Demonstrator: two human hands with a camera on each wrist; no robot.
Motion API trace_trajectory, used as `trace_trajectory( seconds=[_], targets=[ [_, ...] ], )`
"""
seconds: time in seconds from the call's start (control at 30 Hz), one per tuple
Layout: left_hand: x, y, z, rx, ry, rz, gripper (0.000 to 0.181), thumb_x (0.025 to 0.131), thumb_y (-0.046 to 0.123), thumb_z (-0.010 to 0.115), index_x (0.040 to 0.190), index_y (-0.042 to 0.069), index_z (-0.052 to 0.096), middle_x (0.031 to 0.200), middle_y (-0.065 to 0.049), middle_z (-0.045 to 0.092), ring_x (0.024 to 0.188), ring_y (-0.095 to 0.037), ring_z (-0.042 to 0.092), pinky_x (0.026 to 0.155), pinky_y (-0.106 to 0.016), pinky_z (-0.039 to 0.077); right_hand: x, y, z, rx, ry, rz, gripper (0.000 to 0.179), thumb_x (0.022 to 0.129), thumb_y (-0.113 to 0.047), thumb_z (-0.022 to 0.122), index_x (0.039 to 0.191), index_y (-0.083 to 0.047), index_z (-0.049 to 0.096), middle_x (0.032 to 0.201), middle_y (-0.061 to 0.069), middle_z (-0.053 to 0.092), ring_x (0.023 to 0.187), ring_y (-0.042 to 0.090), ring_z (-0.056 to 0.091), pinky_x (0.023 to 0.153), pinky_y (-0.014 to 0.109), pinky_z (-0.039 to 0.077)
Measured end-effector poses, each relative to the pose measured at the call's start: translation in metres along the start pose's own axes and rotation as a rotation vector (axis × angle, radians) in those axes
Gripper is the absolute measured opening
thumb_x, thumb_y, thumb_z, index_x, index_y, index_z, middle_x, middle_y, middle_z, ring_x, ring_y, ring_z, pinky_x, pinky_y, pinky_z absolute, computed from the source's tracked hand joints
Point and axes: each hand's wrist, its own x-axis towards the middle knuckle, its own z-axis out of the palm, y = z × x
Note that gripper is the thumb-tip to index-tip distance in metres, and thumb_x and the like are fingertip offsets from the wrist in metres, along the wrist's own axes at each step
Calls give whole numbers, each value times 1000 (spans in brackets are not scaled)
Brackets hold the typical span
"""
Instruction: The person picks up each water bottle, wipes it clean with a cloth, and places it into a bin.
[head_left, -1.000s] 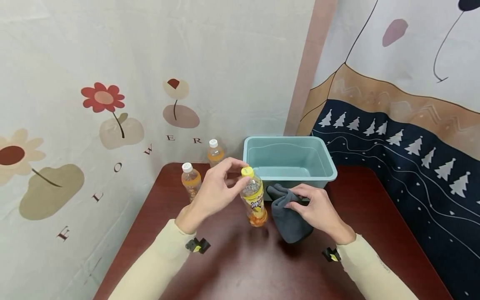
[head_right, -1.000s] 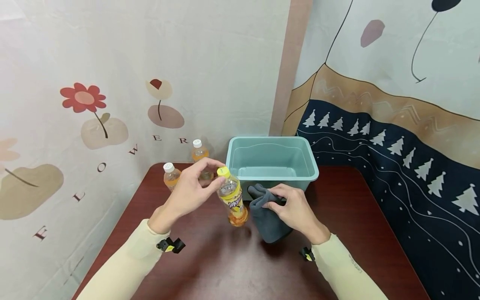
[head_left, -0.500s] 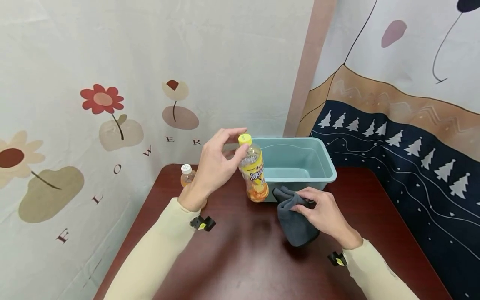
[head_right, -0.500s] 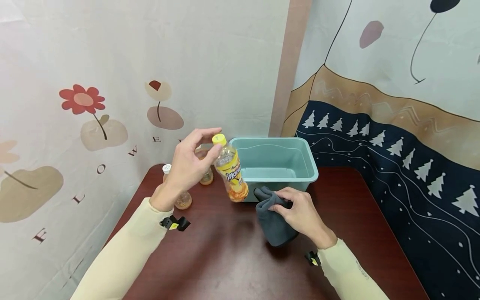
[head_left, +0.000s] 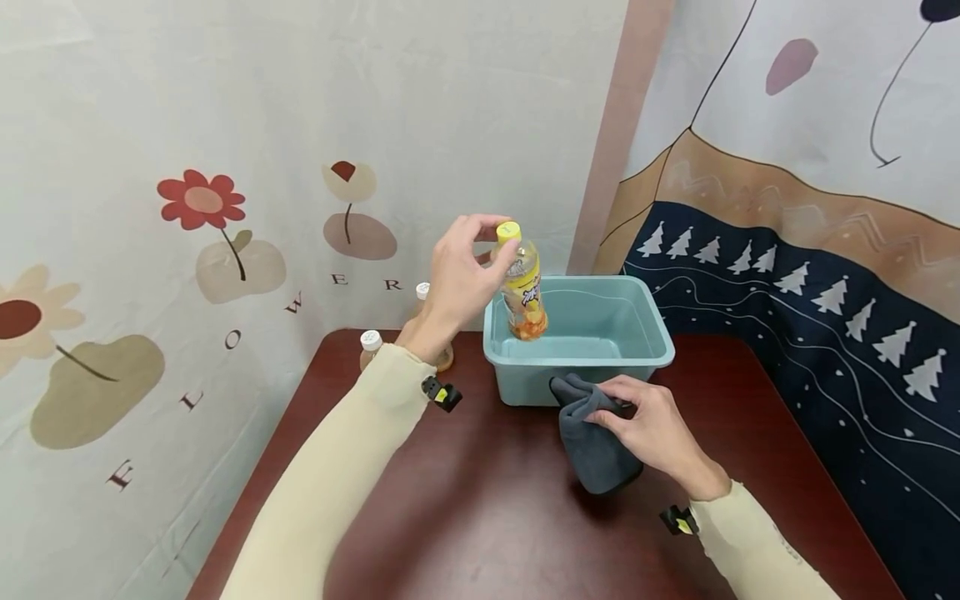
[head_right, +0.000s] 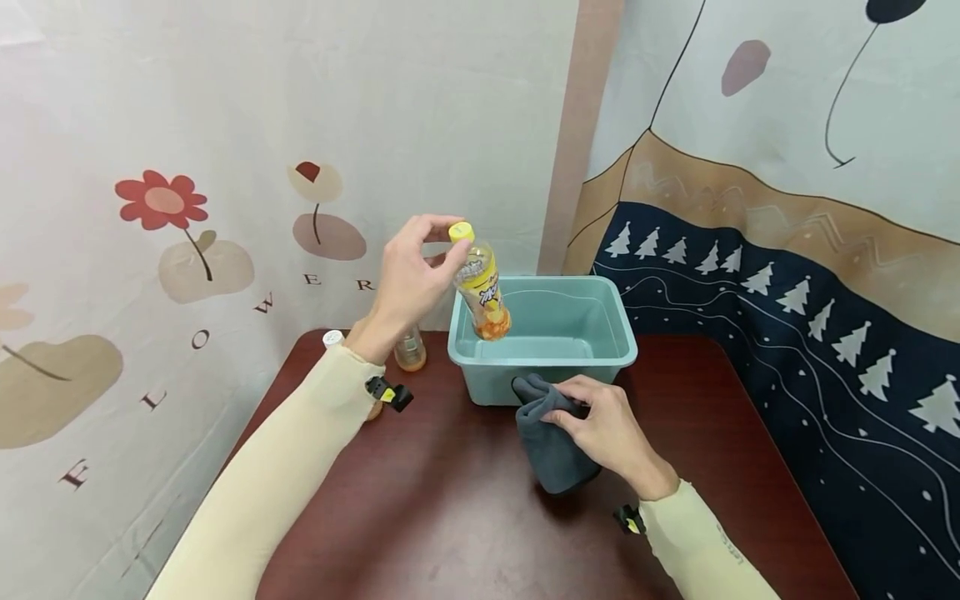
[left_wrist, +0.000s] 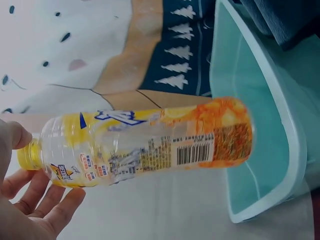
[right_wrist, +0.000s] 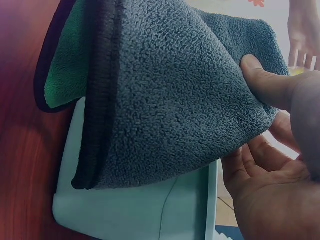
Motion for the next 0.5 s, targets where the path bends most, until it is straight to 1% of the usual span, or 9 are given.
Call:
trace_trajectory(
  seconds=[0.07, 0.13, 0.3, 0.37, 0.5],
  targets=[
    [5, -7, 7, 13, 0, -14, 31, 112, 18, 79, 139, 4, 77, 129, -17, 72, 123, -30, 75, 106, -51, 71, -1, 1, 0, -2, 2, 8, 38, 92, -10, 101, 127, -21, 91, 118, -7, 86, 110, 15, 80, 100, 17, 63],
    [9, -13, 13, 38, -7, -32, 31, 112, 18, 79, 139, 3, 77, 130, -18, 72, 124, -31, 74, 106, -49, 71, -2, 2, 0, -7, 6, 11, 38, 92, -11, 101, 127, -21, 91, 118, -8, 86, 110, 15, 81, 100, 19, 64],
    [19, -29, 27, 119, -33, -90, 30, 112, 19, 79, 138, 3, 77, 130, -18, 74, 124, -33, 75, 101, -45, 68, -5, 5, 1, -8, 6, 19, 36, 93, -12, 100, 127, -22, 91, 118, -8, 86, 109, 15, 80, 98, 21, 64],
    [21, -35, 32, 141, -49, -121, 30, 113, 20, 79, 138, 3, 76, 131, -18, 74, 124, -35, 75, 100, -47, 66, -5, 6, 1, -4, 4, 24, 36, 94, -12, 100, 127, -22, 91, 118, -8, 86, 109, 14, 80, 97, 21, 64],
    [25, -48, 42, 189, -96, -195, 32, 114, 22, 79, 139, 3, 75, 132, -17, 74, 127, -36, 73, 110, -47, 62, -5, 6, 0, -2, 1, 28, 37, 94, -12, 100, 128, -23, 91, 119, -8, 86, 109, 13, 79, 97, 22, 64]
  ],
)
